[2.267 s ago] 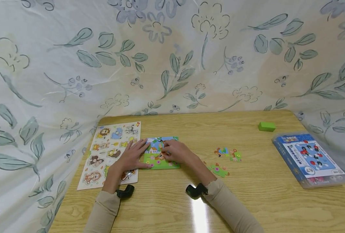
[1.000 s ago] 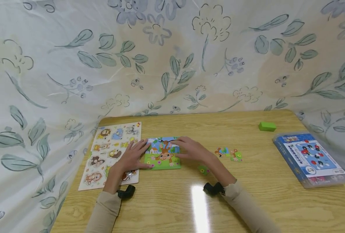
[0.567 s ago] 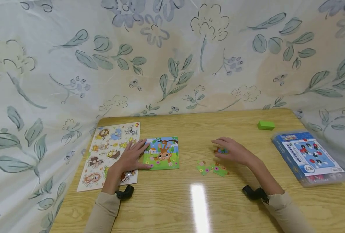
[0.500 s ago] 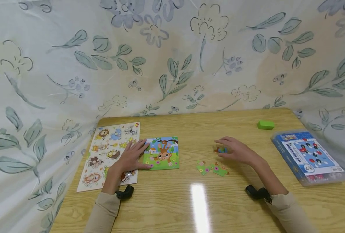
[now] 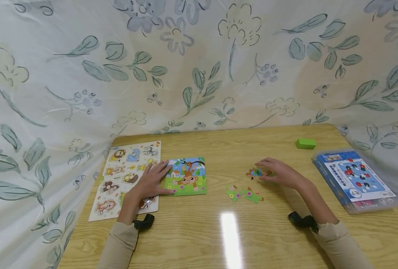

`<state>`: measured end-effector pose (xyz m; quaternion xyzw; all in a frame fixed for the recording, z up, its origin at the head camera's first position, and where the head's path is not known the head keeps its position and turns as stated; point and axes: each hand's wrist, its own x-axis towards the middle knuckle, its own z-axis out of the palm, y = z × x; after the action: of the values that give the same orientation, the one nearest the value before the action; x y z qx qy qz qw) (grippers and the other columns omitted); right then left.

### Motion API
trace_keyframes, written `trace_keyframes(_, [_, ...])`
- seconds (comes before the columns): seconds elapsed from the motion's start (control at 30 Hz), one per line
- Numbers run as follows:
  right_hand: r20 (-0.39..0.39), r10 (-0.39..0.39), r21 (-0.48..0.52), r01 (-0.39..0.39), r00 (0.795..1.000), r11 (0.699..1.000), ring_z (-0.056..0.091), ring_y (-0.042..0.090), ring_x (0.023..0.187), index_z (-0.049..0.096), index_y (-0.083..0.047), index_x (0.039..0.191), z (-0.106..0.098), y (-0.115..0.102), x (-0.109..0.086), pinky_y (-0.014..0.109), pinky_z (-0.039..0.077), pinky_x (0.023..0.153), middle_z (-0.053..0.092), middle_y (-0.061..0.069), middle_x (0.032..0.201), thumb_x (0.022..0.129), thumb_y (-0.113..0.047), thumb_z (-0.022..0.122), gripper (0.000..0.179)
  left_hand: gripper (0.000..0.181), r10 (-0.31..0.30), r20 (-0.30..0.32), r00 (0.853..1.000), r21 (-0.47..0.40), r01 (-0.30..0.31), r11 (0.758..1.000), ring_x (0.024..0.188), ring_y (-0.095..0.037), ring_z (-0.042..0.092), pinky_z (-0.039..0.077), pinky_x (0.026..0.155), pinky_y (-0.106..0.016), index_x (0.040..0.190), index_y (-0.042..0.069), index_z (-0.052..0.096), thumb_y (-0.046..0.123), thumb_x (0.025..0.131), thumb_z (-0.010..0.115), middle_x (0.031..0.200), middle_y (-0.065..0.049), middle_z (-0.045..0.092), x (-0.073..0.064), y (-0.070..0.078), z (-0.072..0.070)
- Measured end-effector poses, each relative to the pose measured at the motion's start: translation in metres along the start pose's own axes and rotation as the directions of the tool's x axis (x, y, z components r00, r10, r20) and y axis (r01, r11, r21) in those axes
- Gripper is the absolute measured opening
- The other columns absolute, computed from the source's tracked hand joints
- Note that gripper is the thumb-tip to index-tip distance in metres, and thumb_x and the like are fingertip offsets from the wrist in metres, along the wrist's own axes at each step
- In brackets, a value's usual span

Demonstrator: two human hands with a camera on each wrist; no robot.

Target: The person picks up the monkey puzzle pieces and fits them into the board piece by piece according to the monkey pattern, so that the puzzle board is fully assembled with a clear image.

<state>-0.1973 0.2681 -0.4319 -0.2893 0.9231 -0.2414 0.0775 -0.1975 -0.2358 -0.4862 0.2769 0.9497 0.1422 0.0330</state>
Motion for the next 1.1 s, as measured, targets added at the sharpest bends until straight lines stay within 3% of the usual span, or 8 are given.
trace_keyframes(0.4, [0.000, -0.035, -0.035, 0.035, 0.999, 0.999, 0.065, 0.026, 0.095, 0.057, 0.002, 0.133, 0.0046, -0.0002, 0.0009, 0.041, 0.056, 0.076, 0.059, 0.020, 0.125, 0.089, -0.018, 0.071, 0.050, 0.106, -0.002, -0.003, 1.000, -0.001, 0.002, 1.000, 0.150, -0.032, 0.020, 0.004, 0.120, -0.061, 0.155, 0.016, 0.026, 0.071, 0.075, 0.066, 0.163, -0.008, 0.020, 0.0001, 0.0000, 0.0000])
trace_keyframes(0.83, [0.001, -0.036, -0.043, 0.036, 0.999, 0.998, 0.061, 0.020, 0.091, 0.058, 0.001, 0.131, 0.0077, 0.0037, 0.0023, 0.038, 0.054, 0.074, 0.061, 0.016, 0.122, 0.089, -0.022, 0.071, 0.050, 0.106, 0.000, -0.016, 1.000, 0.000, 0.000, 1.000, 0.150, -0.032, 0.021, 0.005, 0.120, -0.062, 0.155, 0.015, 0.027, 0.071, 0.074, 0.067, 0.163, -0.009, 0.021, 0.0011, 0.0002, 0.0011])
trace_keyframes(1.1, [0.073, -0.043, -0.130, 0.052, 0.996, 0.990, 0.056, 0.018, 0.096, 0.063, -0.005, 0.126, 0.0104, 0.0075, 0.0027, 0.040, 0.051, 0.080, 0.060, 0.014, 0.126, 0.089, -0.025, 0.071, 0.043, 0.104, 0.000, -0.014, 1.000, -0.003, 0.000, 1.000, 0.150, -0.032, 0.021, 0.005, 0.120, -0.062, 0.155, 0.015, 0.027, 0.069, 0.075, 0.068, 0.163, -0.009, 0.021, -0.0004, -0.0004, 0.0008])
